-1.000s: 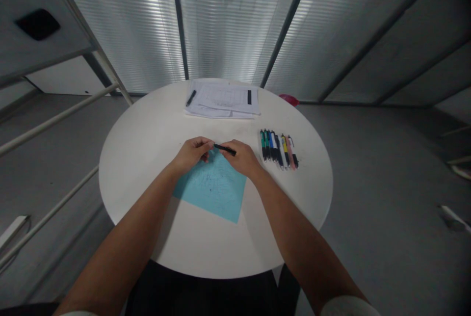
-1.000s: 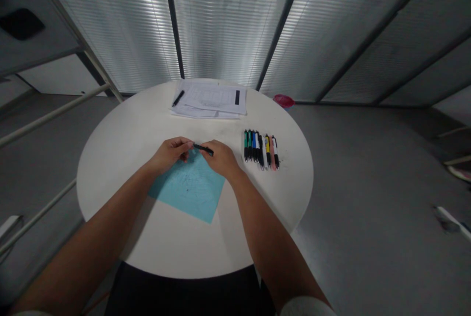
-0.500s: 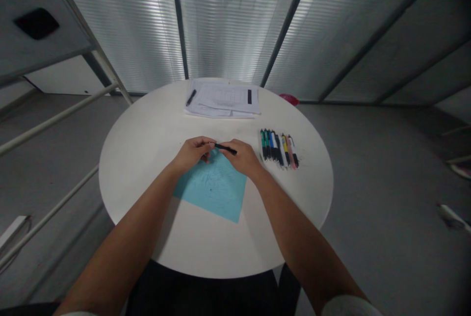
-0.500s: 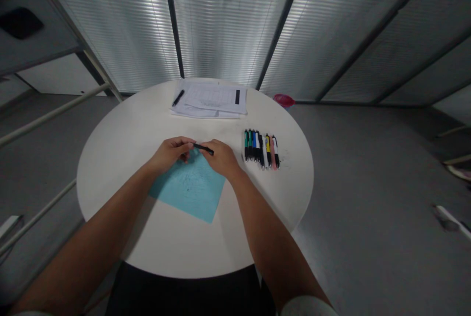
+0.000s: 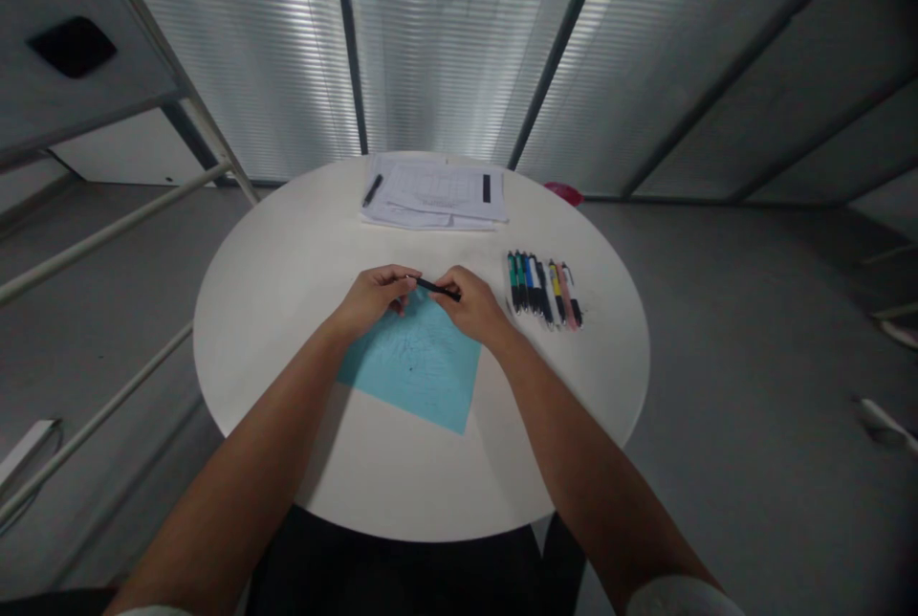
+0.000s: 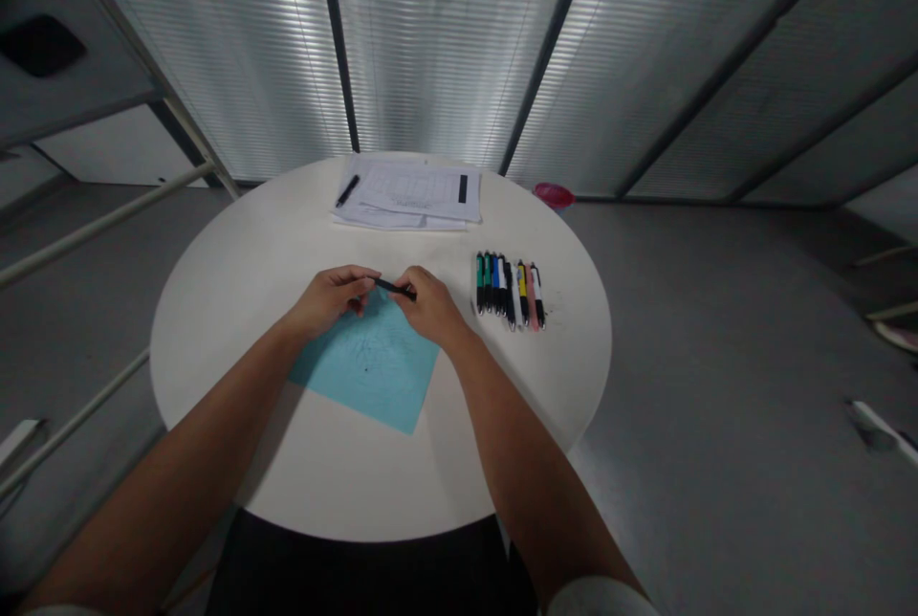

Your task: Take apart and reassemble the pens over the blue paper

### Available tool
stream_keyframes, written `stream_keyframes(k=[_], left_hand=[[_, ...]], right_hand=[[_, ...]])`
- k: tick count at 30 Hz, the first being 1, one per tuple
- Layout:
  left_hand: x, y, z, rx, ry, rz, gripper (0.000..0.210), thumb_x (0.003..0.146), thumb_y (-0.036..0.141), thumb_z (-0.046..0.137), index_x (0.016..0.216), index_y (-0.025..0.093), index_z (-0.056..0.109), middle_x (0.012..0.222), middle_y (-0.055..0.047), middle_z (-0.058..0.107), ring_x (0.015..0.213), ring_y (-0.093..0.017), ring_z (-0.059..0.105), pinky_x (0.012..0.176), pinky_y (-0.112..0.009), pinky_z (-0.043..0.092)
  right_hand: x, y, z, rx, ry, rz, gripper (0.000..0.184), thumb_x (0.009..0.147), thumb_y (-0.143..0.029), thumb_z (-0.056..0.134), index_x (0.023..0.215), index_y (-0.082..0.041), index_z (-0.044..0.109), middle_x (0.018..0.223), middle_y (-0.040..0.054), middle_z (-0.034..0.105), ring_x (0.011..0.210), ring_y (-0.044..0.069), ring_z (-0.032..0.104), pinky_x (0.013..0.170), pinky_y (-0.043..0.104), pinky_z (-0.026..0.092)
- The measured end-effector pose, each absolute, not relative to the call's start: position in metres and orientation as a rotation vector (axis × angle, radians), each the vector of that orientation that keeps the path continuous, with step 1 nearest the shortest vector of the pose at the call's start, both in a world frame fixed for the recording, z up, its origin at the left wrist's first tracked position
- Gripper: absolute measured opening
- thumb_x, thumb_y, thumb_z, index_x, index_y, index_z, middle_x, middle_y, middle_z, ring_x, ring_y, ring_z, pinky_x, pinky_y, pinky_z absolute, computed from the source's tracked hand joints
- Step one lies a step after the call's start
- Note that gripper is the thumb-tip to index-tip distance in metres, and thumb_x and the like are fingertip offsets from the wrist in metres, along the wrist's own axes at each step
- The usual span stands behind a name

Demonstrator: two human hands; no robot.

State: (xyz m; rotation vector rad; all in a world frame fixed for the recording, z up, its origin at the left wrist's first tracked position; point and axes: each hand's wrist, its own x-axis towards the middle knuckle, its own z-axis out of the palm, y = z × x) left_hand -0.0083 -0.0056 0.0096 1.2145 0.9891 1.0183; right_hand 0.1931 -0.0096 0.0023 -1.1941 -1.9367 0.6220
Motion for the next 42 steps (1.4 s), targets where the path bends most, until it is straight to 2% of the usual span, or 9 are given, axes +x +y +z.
stream_keyframes(k=[7, 11, 14, 17, 21, 26, 30, 36, 42], left_hand=[[-0.0113, -0.0026, 0.0033, 1.188, 0.954, 1.038, 0.033, 0.073, 0.030, 0.075, 0.101, 0.014, 0.073, 0.062, -0.001, 0.058, 0.051, -0.010, 0.053, 0.051, -0.025, 0.043], [-0.0112, -0.0022, 0.0046, 1.169, 0.943, 1.037, 0.033, 0.073, 0.031, 0.075, 0.101, 0.015, 0.074, 0.061, 0.000, 0.056, 0.050, -0.010, 0.052, 0.051, -0.025, 0.041], [-0.0107, -0.0032, 0.0076, 1.136, 0.943, 1.052, 0.032, 0.072, 0.031, 0.076, 0.100, 0.015, 0.074, 0.060, 0.000, 0.055, 0.051, -0.009, 0.051, 0.051, -0.025, 0.041], [-0.0102, -0.0040, 0.0093, 1.087, 0.941, 1.085, 0.032, 0.071, 0.030, 0.077, 0.098, 0.014, 0.075, 0.061, 0.000, 0.055, 0.053, -0.009, 0.050, 0.050, -0.024, 0.040], [-0.0097, -0.0032, 0.0078, 1.040, 0.940, 1.125, 0.033, 0.069, 0.028, 0.079, 0.098, 0.013, 0.075, 0.063, -0.002, 0.056, 0.054, -0.009, 0.049, 0.049, -0.024, 0.040], [-0.0096, -0.0022, 0.0083, 1.019, 0.922, 1.111, 0.033, 0.068, 0.028, 0.079, 0.098, 0.013, 0.075, 0.059, 0.000, 0.052, 0.054, -0.009, 0.049, 0.049, -0.024, 0.040], [-0.0093, -0.0027, 0.0113, 1.005, 0.954, 1.133, 0.031, 0.069, 0.034, 0.079, 0.091, 0.013, 0.074, 0.058, 0.000, 0.052, 0.053, -0.009, 0.048, 0.048, -0.023, 0.038], [-0.0086, -0.0026, 0.0125, 0.992, 0.981, 1.172, 0.030, 0.066, 0.030, 0.081, 0.089, 0.013, 0.073, 0.059, 0.001, 0.052, 0.052, -0.008, 0.047, 0.048, -0.023, 0.037], [-0.0110, -0.0009, 0.0111, 0.942, 0.970, 1.210, 0.031, 0.064, 0.025, 0.081, 0.092, 0.016, 0.072, 0.061, 0.003, 0.051, 0.055, -0.007, 0.047, 0.049, -0.021, 0.037]], right_hand=[[0.1962, -0.0093, 0.0080, -1.091, -2.061, 0.571, 0.022, 0.095, -0.033, 0.051, 0.103, -0.024, 0.070, 0.095, 0.0044, 0.068, 0.091, 0.017, 0.061, 0.086, 0.032, 0.046], [0.1946, -0.0103, 0.0044, -1.108, -2.008, 0.553, 0.023, 0.089, -0.029, 0.059, 0.110, -0.022, 0.065, 0.097, 0.0049, 0.063, 0.088, 0.017, 0.060, 0.081, 0.031, 0.047], [0.1939, -0.0089, 0.0010, -1.156, -1.949, 0.537, 0.020, 0.082, -0.025, 0.065, 0.101, -0.021, 0.062, 0.096, 0.0043, 0.062, 0.085, 0.017, 0.058, 0.076, 0.030, 0.047], [0.1951, -0.0080, 0.0026, -1.156, -1.982, 0.555, 0.009, 0.088, -0.028, 0.059, 0.093, -0.021, 0.063, 0.091, 0.0035, 0.063, 0.085, 0.017, 0.059, 0.076, 0.030, 0.046], [0.1967, -0.0095, 0.0070, -1.131, -2.065, 0.571, 0.023, 0.097, -0.033, 0.046, 0.100, -0.023, 0.066, 0.091, 0.0038, 0.064, 0.087, 0.016, 0.059, 0.080, 0.030, 0.045], [0.1947, -0.0082, 0.0008, -1.169, -1.945, 0.544, 0.019, 0.084, -0.029, 0.064, 0.101, -0.022, 0.060, 0.094, 0.0031, 0.061, 0.086, 0.017, 0.058, 0.077, 0.030, 0.047], [0.1948, -0.0060, -0.0010, -1.149, -1.983, 0.541, 0.009, 0.087, -0.030, 0.062, 0.092, -0.022, 0.061, 0.091, 0.0023, 0.061, 0.085, 0.016, 0.058, 0.078, 0.029, 0.046], [0.1964, -0.0088, 0.0050, -1.165, -2.078, 0.551, 0.027, 0.097, -0.039, 0.046, 0.099, -0.024, 0.068, 0.092, 0.0039, 0.063, 0.088, 0.017, 0.060, 0.082, 0.030, 0.045], [0.1947, -0.0080, -0.0014, -1.229, -1.928, 0.551, 0.025, 0.084, -0.036, 0.064, 0.105, -0.023, 0.059, 0.097, 0.0027, 0.064, 0.083, 0.017, 0.059, 0.077, 0.030, 0.046]])
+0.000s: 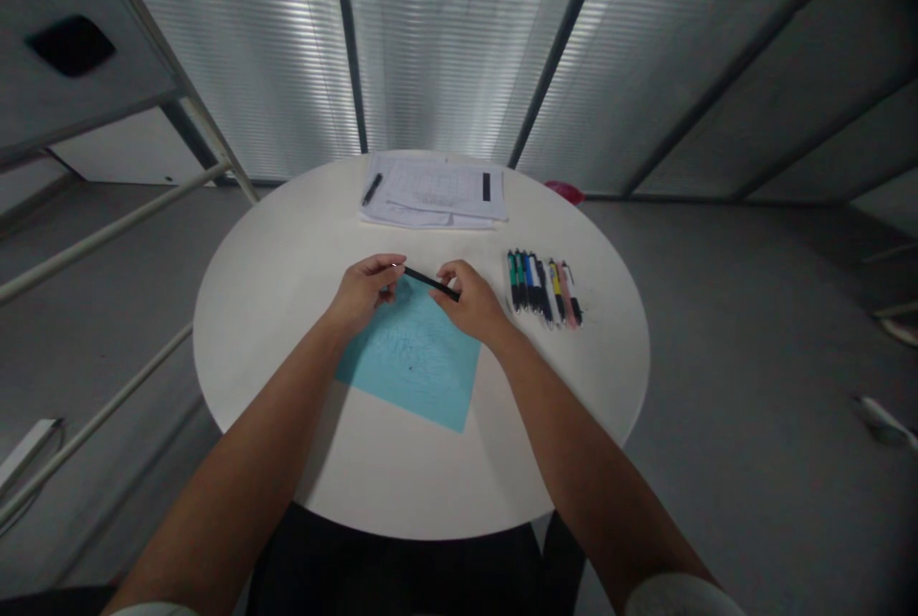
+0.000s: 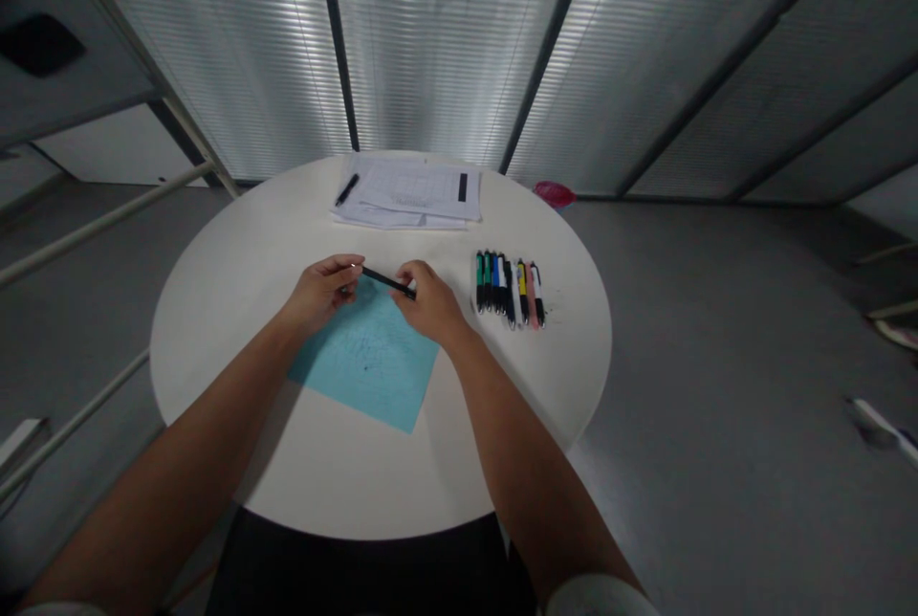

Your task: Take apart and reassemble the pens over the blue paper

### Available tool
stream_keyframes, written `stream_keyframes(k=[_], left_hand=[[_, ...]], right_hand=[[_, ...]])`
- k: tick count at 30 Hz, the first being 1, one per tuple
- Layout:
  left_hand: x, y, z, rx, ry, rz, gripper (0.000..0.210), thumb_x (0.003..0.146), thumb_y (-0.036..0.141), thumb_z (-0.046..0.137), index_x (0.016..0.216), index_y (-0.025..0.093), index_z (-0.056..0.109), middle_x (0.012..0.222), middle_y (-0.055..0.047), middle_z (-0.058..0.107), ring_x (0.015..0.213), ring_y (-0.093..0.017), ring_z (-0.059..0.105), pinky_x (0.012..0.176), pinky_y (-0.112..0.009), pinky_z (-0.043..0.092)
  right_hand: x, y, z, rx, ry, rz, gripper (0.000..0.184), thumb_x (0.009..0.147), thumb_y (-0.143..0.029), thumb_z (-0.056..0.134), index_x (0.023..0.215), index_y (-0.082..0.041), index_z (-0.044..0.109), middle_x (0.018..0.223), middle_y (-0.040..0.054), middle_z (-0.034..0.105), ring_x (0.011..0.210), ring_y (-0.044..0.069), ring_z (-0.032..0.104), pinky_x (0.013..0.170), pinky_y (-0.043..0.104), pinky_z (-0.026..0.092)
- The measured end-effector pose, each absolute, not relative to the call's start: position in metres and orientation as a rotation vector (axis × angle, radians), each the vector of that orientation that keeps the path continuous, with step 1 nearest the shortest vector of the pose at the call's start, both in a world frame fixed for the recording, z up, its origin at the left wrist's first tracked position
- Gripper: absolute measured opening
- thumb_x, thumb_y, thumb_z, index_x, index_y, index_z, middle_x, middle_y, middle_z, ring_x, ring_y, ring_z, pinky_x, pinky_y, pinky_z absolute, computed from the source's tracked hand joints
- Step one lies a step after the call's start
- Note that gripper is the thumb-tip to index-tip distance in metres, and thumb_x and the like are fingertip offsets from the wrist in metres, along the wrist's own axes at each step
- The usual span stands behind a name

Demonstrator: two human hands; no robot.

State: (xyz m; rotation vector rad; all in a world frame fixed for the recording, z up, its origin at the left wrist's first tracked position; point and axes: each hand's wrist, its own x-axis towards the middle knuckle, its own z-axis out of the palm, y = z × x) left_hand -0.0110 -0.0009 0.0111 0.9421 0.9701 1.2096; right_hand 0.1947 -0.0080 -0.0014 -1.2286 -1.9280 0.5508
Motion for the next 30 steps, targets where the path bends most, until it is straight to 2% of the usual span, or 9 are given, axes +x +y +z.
stream_keyframes(k=[3, 7, 10, 12, 15, 19, 23, 27, 30], left_hand=[[-0.0126, 0.0002, 0.0106, 0.921, 0.976, 1.237, 0.030, 0.065, 0.025, 0.081, 0.091, 0.017, 0.071, 0.062, 0.003, 0.051, 0.055, -0.007, 0.047, 0.050, -0.021, 0.038], [-0.0127, 0.0003, 0.0122, 0.906, 0.981, 1.244, 0.030, 0.064, 0.026, 0.081, 0.091, 0.017, 0.070, 0.063, 0.003, 0.051, 0.056, -0.007, 0.046, 0.050, -0.020, 0.037], [-0.0123, -0.0002, 0.0145, 0.883, 0.986, 1.262, 0.031, 0.063, 0.024, 0.081, 0.091, 0.017, 0.070, 0.065, 0.003, 0.051, 0.056, -0.007, 0.046, 0.050, -0.020, 0.037], [-0.0123, -0.0004, 0.0161, 0.855, 0.998, 1.277, 0.031, 0.062, 0.024, 0.081, 0.090, 0.017, 0.070, 0.065, 0.004, 0.051, 0.055, -0.006, 0.046, 0.049, -0.020, 0.037], [-0.0128, -0.0004, 0.0178, 0.827, 1.001, 1.286, 0.031, 0.061, 0.024, 0.082, 0.089, 0.017, 0.069, 0.064, 0.004, 0.051, 0.055, -0.006, 0.046, 0.049, -0.020, 0.037], [-0.0131, 0.0005, 0.0179, 0.820, 0.995, 1.297, 0.032, 0.060, 0.024, 0.083, 0.088, 0.017, 0.070, 0.065, 0.004, 0.052, 0.054, -0.006, 0.046, 0.048, -0.019, 0.038], [-0.0132, 0.0016, 0.0168, 0.792, 0.981, 1.321, 0.033, 0.059, 0.024, 0.084, 0.088, 0.017, 0.070, 0.065, 0.004, 0.051, 0.053, -0.005, 0.045, 0.047, -0.019, 0.038], [-0.0145, 0.0021, 0.0166, 0.775, 0.971, 1.337, 0.032, 0.059, 0.023, 0.084, 0.087, 0.017, 0.070, 0.065, 0.004, 0.052, 0.053, -0.005, 0.046, 0.046, -0.019, 0.037], [-0.0154, 0.0021, 0.0169, 0.776, 0.960, 1.345, 0.032, 0.060, 0.023, 0.084, 0.088, 0.017, 0.070, 0.066, 0.004, 0.052, 0.053, -0.005, 0.046, 0.047, -0.019, 0.037]], right_hand=[[0.1946, -0.0077, 0.0006, -1.204, -1.957, 0.514, 0.015, 0.089, -0.036, 0.057, 0.094, -0.022, 0.059, 0.094, 0.0034, 0.063, 0.086, 0.017, 0.059, 0.078, 0.030, 0.045], [0.1945, -0.0101, 0.0053, -1.208, -2.052, 0.571, 0.029, 0.098, -0.040, 0.041, 0.088, -0.022, 0.061, 0.084, 0.0026, 0.064, 0.080, 0.016, 0.059, 0.075, 0.029, 0.044], [0.1942, -0.0105, 0.0034, -1.272, -1.996, 0.598, 0.021, 0.092, -0.042, 0.053, 0.101, -0.024, 0.060, 0.089, 0.0016, 0.065, 0.079, 0.016, 0.060, 0.073, 0.029, 0.044], [0.1942, -0.0094, 0.0012, -1.286, -1.958, 0.573, 0.023, 0.086, -0.039, 0.061, 0.103, -0.024, 0.058, 0.095, 0.0019, 0.065, 0.083, 0.017, 0.060, 0.076, 0.030, 0.045], [0.1944, -0.0083, 0.0013, -1.244, -1.971, 0.552, 0.017, 0.090, -0.038, 0.056, 0.096, -0.023, 0.059, 0.096, 0.0033, 0.065, 0.087, 0.017, 0.060, 0.079, 0.030, 0.044], [0.1950, -0.0104, 0.0046, -1.248, -2.060, 0.610, 0.030, 0.098, -0.042, 0.039, 0.091, -0.022, 0.060, 0.079, 0.0014, 0.063, 0.075, 0.016, 0.058, 0.071, 0.029, 0.042], [0.1954, -0.0100, 0.0015, -1.307, -1.974, 0.616, 0.025, 0.091, -0.043, 0.054, 0.108, -0.025, 0.056, 0.085, -0.0005, 0.064, 0.075, 0.016, 0.058, 0.070, 0.028, 0.042], [0.1959, -0.0073, -0.0004, -1.247, -1.986, 0.516, 0.016, 0.091, -0.039, 0.054, 0.095, -0.024, 0.059, 0.098, 0.0036, 0.062, 0.091, 0.018, 0.059, 0.079, 0.030, 0.044], [0.1963, -0.0077, 0.0019, -1.207, -2.040, 0.538, 0.029, 0.097, -0.041, 0.042, 0.088, -0.022, 0.061, 0.092, 0.0043, 0.060, 0.089, 0.017, 0.058, 0.081, 0.031, 0.043]])
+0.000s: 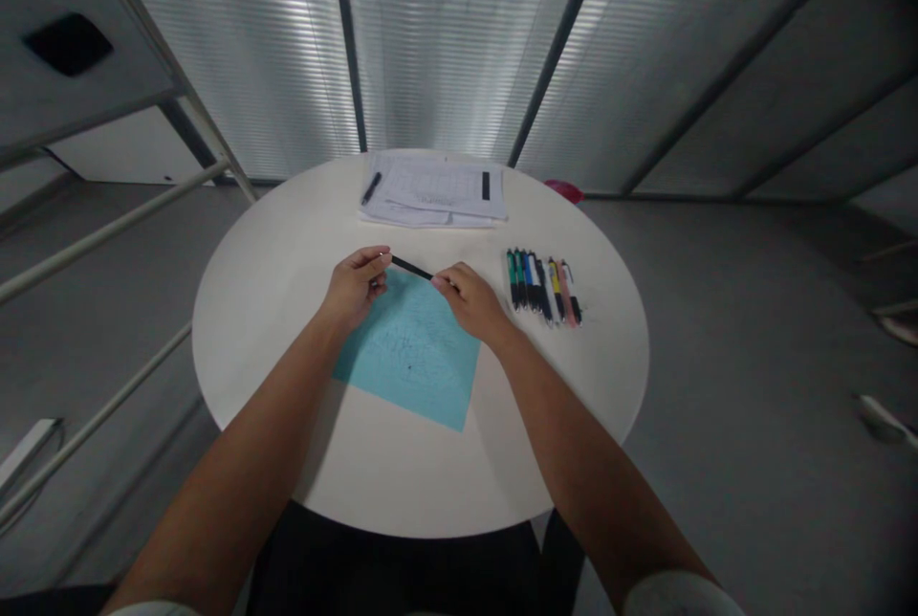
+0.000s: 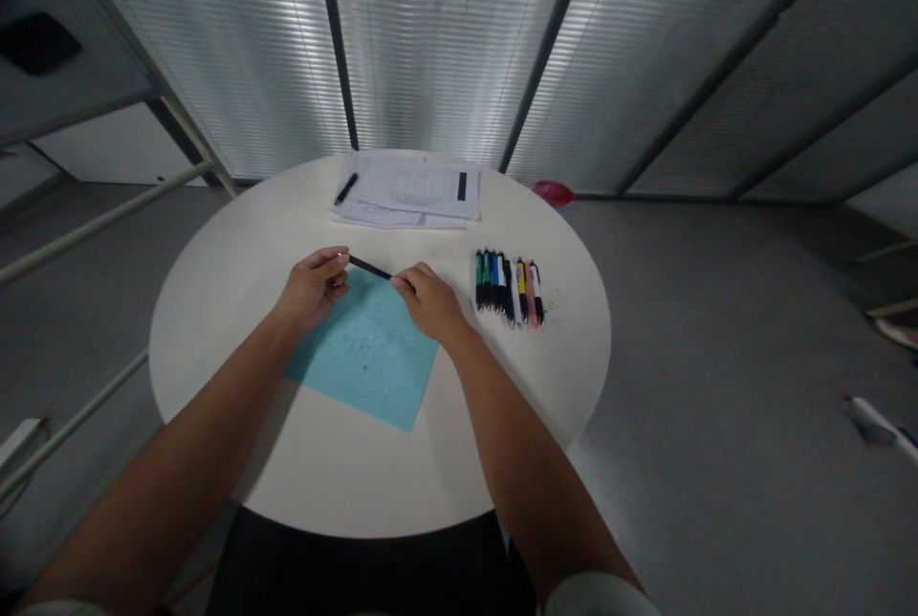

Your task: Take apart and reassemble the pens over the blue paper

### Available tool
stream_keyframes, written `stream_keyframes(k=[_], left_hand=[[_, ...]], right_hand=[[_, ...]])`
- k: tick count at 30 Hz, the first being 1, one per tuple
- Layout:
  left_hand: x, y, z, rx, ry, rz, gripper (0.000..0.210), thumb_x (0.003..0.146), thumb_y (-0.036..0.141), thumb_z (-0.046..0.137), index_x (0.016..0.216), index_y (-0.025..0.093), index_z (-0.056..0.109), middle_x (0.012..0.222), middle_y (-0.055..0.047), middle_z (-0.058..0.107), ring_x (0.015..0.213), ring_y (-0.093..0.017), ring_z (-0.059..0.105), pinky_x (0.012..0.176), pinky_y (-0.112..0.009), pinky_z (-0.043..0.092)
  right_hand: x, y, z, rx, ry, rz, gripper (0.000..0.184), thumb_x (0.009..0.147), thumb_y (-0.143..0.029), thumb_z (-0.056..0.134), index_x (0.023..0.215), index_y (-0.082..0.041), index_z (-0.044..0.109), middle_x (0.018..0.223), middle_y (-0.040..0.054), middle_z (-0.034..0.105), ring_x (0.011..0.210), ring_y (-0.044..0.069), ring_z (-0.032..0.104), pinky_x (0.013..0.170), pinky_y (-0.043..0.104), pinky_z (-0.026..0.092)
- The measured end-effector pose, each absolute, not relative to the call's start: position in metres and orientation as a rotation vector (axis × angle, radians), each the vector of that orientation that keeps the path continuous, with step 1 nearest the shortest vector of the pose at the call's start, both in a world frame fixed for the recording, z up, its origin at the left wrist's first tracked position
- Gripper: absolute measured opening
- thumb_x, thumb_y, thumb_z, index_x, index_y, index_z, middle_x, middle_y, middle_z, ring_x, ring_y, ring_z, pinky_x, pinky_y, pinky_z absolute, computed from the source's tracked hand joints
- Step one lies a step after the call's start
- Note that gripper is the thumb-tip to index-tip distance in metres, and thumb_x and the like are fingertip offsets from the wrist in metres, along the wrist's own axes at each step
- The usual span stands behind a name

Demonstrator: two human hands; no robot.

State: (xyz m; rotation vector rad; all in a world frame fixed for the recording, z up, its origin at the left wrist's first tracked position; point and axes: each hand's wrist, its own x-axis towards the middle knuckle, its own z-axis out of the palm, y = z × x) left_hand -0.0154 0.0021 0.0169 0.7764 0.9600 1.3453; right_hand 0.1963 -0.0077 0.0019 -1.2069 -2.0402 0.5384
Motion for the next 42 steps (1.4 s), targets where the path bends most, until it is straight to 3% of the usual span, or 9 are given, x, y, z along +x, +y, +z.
stream_keyframes(k=[3, 6, 11, 16, 20, 24, 29, 35, 42], left_hand=[[-0.015, 0.002, 0.017, 0.770, 0.956, 1.350, 0.033, 0.059, 0.024, 0.084, 0.087, 0.016, 0.070, 0.066, 0.004, 0.052, 0.053, -0.005, 0.045, 0.046, -0.019, 0.036], [-0.014, 0.002, 0.017, 0.760, 0.964, 1.356, 0.033, 0.059, 0.024, 0.085, 0.088, 0.016, 0.070, 0.064, 0.004, 0.051, 0.052, -0.005, 0.045, 0.046, -0.019, 0.036], [-0.015, 0.003, 0.016, 0.748, 0.954, 1.363, 0.034, 0.059, 0.024, 0.085, 0.087, 0.016, 0.070, 0.064, 0.004, 0.050, 0.052, -0.005, 0.044, 0.045, -0.019, 0.035], [-0.016, 0.004, 0.015, 0.751, 0.944, 1.366, 0.033, 0.059, 0.024, 0.085, 0.087, 0.016, 0.070, 0.065, 0.004, 0.050, 0.052, -0.005, 0.044, 0.046, -0.019, 0.035], [-0.016, 0.004, 0.015, 0.748, 0.959, 1.365, 0.033, 0.059, 0.024, 0.085, 0.088, 0.017, 0.070, 0.063, 0.004, 0.050, 0.052, -0.005, 0.044, 0.046, -0.019, 0.035], [-0.015, 0.004, 0.015, 0.740, 0.956, 1.374, 0.032, 0.060, 0.024, 0.084, 0.088, 0.017, 0.070, 0.062, 0.004, 0.049, 0.051, -0.005, 0.044, 0.045, -0.019, 0.034], [-0.016, 0.005, 0.015, 0.750, 0.961, 1.374, 0.031, 0.059, 0.024, 0.085, 0.085, 0.017, 0.070, 0.062, 0.004, 0.049, 0.051, -0.005, 0.044, 0.045, -0.019, 0.034], [-0.018, 0.006, 0.015, 0.764, 0.950, 1.381, 0.028, 0.060, 0.024, 0.084, 0.083, 0.017, 0.070, 0.060, 0.005, 0.047, 0.051, -0.005, 0.043, 0.045, -0.018, 0.033], [-0.016, 0.006, 0.009, 0.936, 1.076, 1.401, 0.023, 0.064, 0.029, 0.082, 0.081, 0.018, 0.073, 0.063, 0.000, 0.055, 0.055, -0.008, 0.047, 0.051, -0.021, 0.039]], right_hand=[[0.196, -0.009, 0.002, -1.222, -2.031, 0.597, 0.031, 0.098, -0.043, 0.038, 0.093, -0.022, 0.060, 0.084, 0.0023, 0.060, 0.080, 0.017, 0.057, 0.076, 0.031, 0.042], [0.196, -0.009, 0.000, -1.304, -1.936, 0.641, 0.027, 0.091, -0.045, 0.053, 0.108, -0.025, 0.055, 0.086, -0.0002, 0.062, 0.075, 0.016, 0.057, 0.071, 0.029, 0.042], [0.197, -0.007, -0.001, -1.286, -1.951, 0.580, 0.022, 0.092, -0.044, 0.050, 0.096, -0.023, 0.055, 0.095, 0.0032, 0.064, 0.086, 0.018, 0.059, 0.077, 0.031, 0.042], [0.198, -0.009, 0.003, -1.288, -2.027, 0.643, 0.036, 0.099, -0.045, 0.032, 0.086, -0.022, 0.056, 0.078, 0.0019, 0.064, 0.075, 0.017, 0.059, 0.072, 0.030, 0.041], [0.198, -0.011, 0.003, -1.325, -1.999, 0.652, 0.032, 0.097, -0.049, 0.037, 0.099, -0.024, 0.056, 0.073, -0.0010, 0.061, 0.066, 0.016, 0.058, 0.065, 0.028, 0.040], [0.197, -0.008, -0.001, -1.317, -1.929, 0.615, 0.025, 0.089, -0.046, 0.056, 0.103, -0.025, 0.055, 0.089, 0.0004, 0.065, 0.078, 0.017, 0.061, 0.072, 0.029, 0.043], [0.198, -0.006, 0.000, -1.278, -1.957, 0.581, 0.020, 0.092, -0.041, 0.051, 0.098, -0.023, 0.057, 0.096, 0.0033, 0.066, 0.088, 0.018, 0.061, 0.079, 0.031, 0.044], [0.196, -0.010, 0.004, -1.252, -1.875, 0.732, 0.023, 0.092, -0.043, 0.050, 0.093, -0.022, 0.060, 0.076, -0.0009, 0.063, 0.072, 0.015, 0.059, 0.072, 0.030, 0.043], [0.192, 0.001, 0.005, -1.085, -1.280, 1.076, 0.034, 0.076, -0.046, 0.069, 0.099, -0.025, 0.054, 0.065, -0.0065, 0.059, 0.051, 0.009, 0.049, 0.052, 0.024, 0.039]])
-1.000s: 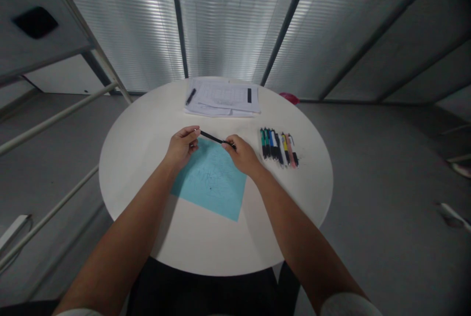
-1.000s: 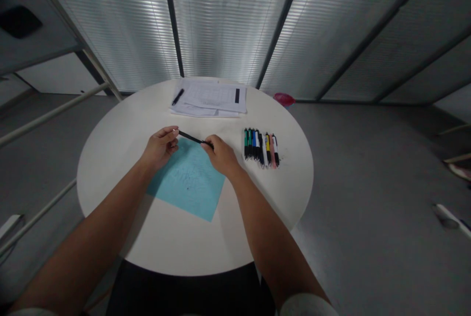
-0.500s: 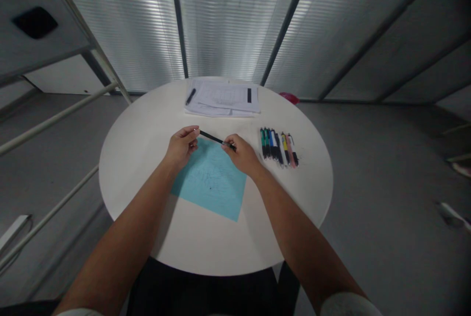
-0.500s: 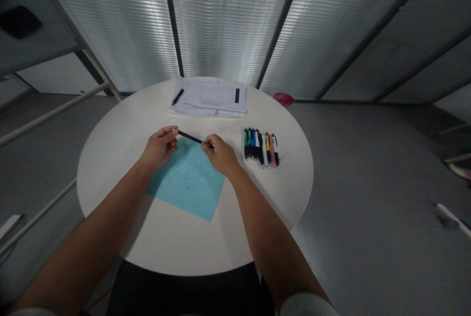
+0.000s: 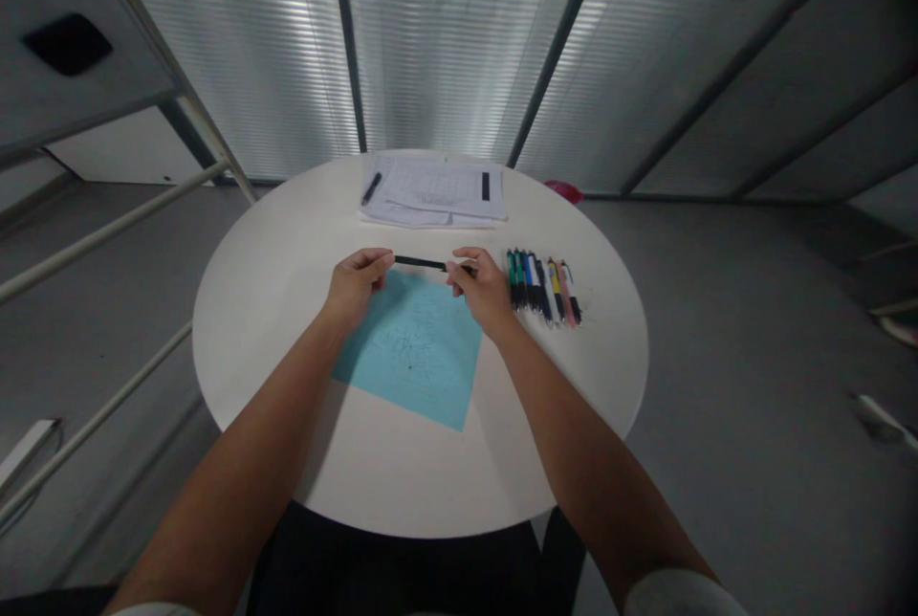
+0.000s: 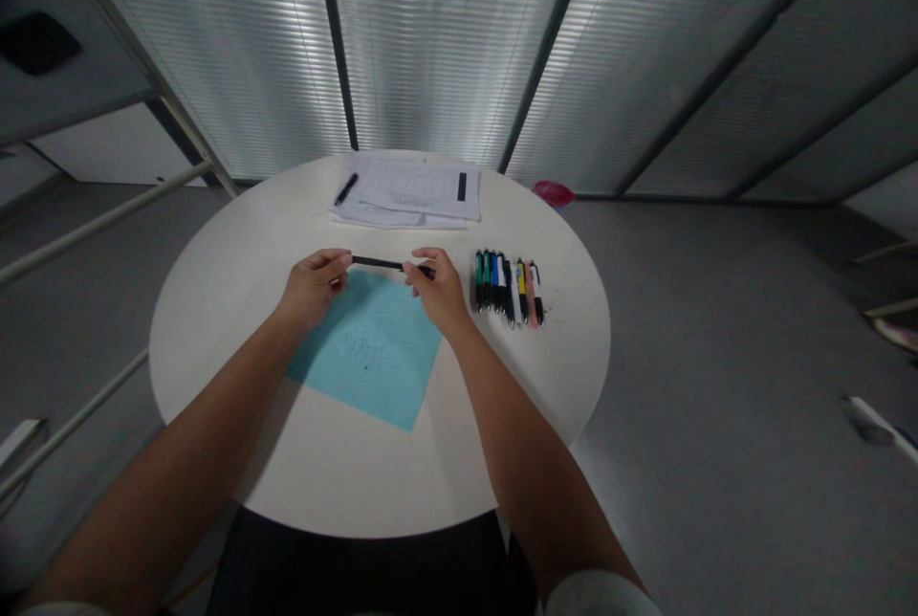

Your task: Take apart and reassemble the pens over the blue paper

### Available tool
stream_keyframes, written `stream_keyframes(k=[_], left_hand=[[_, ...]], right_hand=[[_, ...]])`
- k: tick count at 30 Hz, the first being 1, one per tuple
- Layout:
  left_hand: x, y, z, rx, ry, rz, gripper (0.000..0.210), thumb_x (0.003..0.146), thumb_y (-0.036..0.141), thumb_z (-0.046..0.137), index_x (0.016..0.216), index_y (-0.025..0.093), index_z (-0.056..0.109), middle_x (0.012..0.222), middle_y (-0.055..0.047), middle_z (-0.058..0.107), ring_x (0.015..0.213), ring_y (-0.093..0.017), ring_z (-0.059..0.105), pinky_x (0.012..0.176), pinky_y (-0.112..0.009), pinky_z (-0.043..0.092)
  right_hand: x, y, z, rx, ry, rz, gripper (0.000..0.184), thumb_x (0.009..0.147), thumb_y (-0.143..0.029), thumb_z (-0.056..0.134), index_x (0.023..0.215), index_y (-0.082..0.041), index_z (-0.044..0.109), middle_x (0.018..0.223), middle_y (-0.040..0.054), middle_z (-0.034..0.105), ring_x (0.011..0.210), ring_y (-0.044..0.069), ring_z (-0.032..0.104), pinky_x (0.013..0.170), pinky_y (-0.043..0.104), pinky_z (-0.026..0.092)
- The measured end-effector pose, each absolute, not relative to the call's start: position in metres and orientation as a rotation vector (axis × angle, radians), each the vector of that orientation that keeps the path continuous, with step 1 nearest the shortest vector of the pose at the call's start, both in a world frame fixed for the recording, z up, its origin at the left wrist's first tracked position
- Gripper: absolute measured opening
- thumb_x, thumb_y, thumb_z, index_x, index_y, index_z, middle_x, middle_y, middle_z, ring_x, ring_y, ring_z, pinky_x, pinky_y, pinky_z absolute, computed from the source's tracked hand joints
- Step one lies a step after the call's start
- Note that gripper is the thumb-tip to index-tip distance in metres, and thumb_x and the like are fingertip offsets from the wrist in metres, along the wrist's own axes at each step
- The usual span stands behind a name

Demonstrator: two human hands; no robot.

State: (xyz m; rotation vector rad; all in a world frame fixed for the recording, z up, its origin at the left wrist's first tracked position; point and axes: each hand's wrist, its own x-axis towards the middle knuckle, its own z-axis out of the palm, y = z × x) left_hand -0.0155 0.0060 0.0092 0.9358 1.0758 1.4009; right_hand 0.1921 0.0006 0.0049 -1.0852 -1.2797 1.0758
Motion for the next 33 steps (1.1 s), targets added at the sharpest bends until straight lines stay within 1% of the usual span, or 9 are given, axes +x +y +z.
stream_keyframes(k=[2, 5, 9, 17, 21, 26, 28, 30, 33], left_hand=[[-0.014, 0.004, 0.008, 1.087, 1.126, 1.408, 0.020, 0.065, 0.030, 0.081, 0.078, 0.017, 0.074, 0.068, -0.003, 0.061, 0.059, -0.009, 0.050, 0.054, -0.022, 0.041], [-0.011, 0.000, 0.008, 1.262, 1.170, 1.341, 0.019, 0.067, 0.031, 0.080, 0.076, 0.016, 0.073, 0.074, -0.006, 0.066, 0.065, -0.012, 0.054, 0.058, -0.024, 0.042], [-0.008, -0.003, 0.006, 1.452, 1.234, 1.216, 0.015, 0.069, 0.030, 0.077, 0.074, 0.016, 0.073, 0.071, -0.005, 0.066, 0.061, -0.012, 0.052, 0.057, -0.024, 0.040], [-0.008, -0.002, 0.000, 1.768, 1.256, 1.103, 0.007, 0.069, 0.025, 0.075, 0.075, 0.022, 0.075, 0.072, -0.006, 0.068, 0.067, -0.016, 0.052, 0.062, -0.026, 0.040], [-0.006, -0.007, 0.005, 1.730, 1.234, 1.065, 0.011, 0.068, 0.029, 0.075, 0.075, 0.022, 0.076, 0.073, -0.006, 0.068, 0.068, -0.018, 0.053, 0.065, -0.028, 0.041], [-0.008, -0.008, 0.009, 1.788, 1.241, 1.029, 0.014, 0.072, 0.033, 0.070, 0.076, 0.020, 0.076, 0.073, -0.006, 0.069, 0.067, -0.018, 0.053, 0.067, -0.029, 0.041], [-0.010, -0.006, 0.007, 1.767, 1.261, 1.054, 0.013, 0.070, 0.032, 0.071, 0.075, 0.020, 0.075, 0.071, -0.006, 0.068, 0.067, -0.019, 0.053, 0.066, -0.029, 0.041], [-0.012, -0.004, 0.005, 1.754, 1.275, 1.075, 0.011, 0.068, 0.029, 0.071, 0.073, 0.021, 0.075, 0.070, -0.007, 0.068, 0.066, -0.018, 0.053, 0.064, -0.028, 0.041], [-0.014, -0.002, 0.002, 1.747, 1.287, 1.091, 0.006, 0.067, 0.024, 0.070, 0.070, 0.021, 0.074, 0.072, -0.008, 0.068, 0.066, -0.018, 0.053, 0.062, -0.028, 0.040]], right_hand=[[0.194, 0.004, 0.007, -1.030, -1.123, 1.168, 0.035, 0.074, -0.049, 0.070, 0.095, -0.024, 0.055, 0.065, -0.0055, 0.060, 0.051, 0.009, 0.050, 0.051, 0.023, 0.039], [0.198, 0.005, 0.012, -0.978, -0.972, 1.298, 0.037, 0.077, -0.057, 0.063, 0.091, -0.024, 0.058, 0.068, -0.0035, 0.059, 0.053, 0.009, 0.051, 0.051, 0.024, 0.040], [0.201, 0.005, 0.017, -0.969, -0.885, 1.429, 0.042, 0.082, -0.064, 0.053, 0.093, -0.024, 0.062, 0.072, -0.0015, 0.058, 0.056, 0.011, 0.051, 0.052, 0.026, 0.042], [0.197, 0.003, 0.013, -0.981, -0.870, 1.493, 0.039, 0.075, -0.053, 0.067, 0.100, -0.024, 0.067, 0.079, -0.0016, 0.058, 0.059, 0.009, 0.050, 0.052, 0.023, 0.039], [0.197, 0.005, 0.011, -0.975, -0.877, 1.433, 0.039, 0.075, -0.057, 0.065, 0.096, -0.025, 0.064, 0.085, -0.0001, 0.060, 0.068, 0.012, 0.056, 0.057, 0.025, 0.044], [0.202, 0.009, 0.012, -1.009, -0.900, 1.415, 0.042, 0.081, -0.066, 0.050, 0.086, -0.025, 0.052, 0.088, 0.0042, 0.064, 0.084, 0.021, 0.063, 0.072, 0.036, 0.052], [0.204, 0.010, 0.013, -0.998, -0.856, 1.439, 0.039, 0.083, -0.065, 0.048, 0.084, -0.026, 0.049, 0.081, 0.0028, 0.062, 0.080, 0.020, 0.062, 0.071, 0.037, 0.052], [0.207, 0.010, 0.015, -0.963, -0.784, 1.479, 0.035, 0.083, -0.061, 0.049, 0.082, -0.026, 0.048, 0.072, -0.0002, 0.057, 0.068, 0.017, 0.057, 0.064, 0.034, 0.050], [0.210, 0.006, 0.021, -0.898, -0.728, 1.546, 0.036, 0.083, -0.060, 0.049, 0.076, -0.025, 0.045, 0.060, -0.0042, 0.042, 0.049, 0.012, 0.038, 0.049, 0.026, 0.037]])
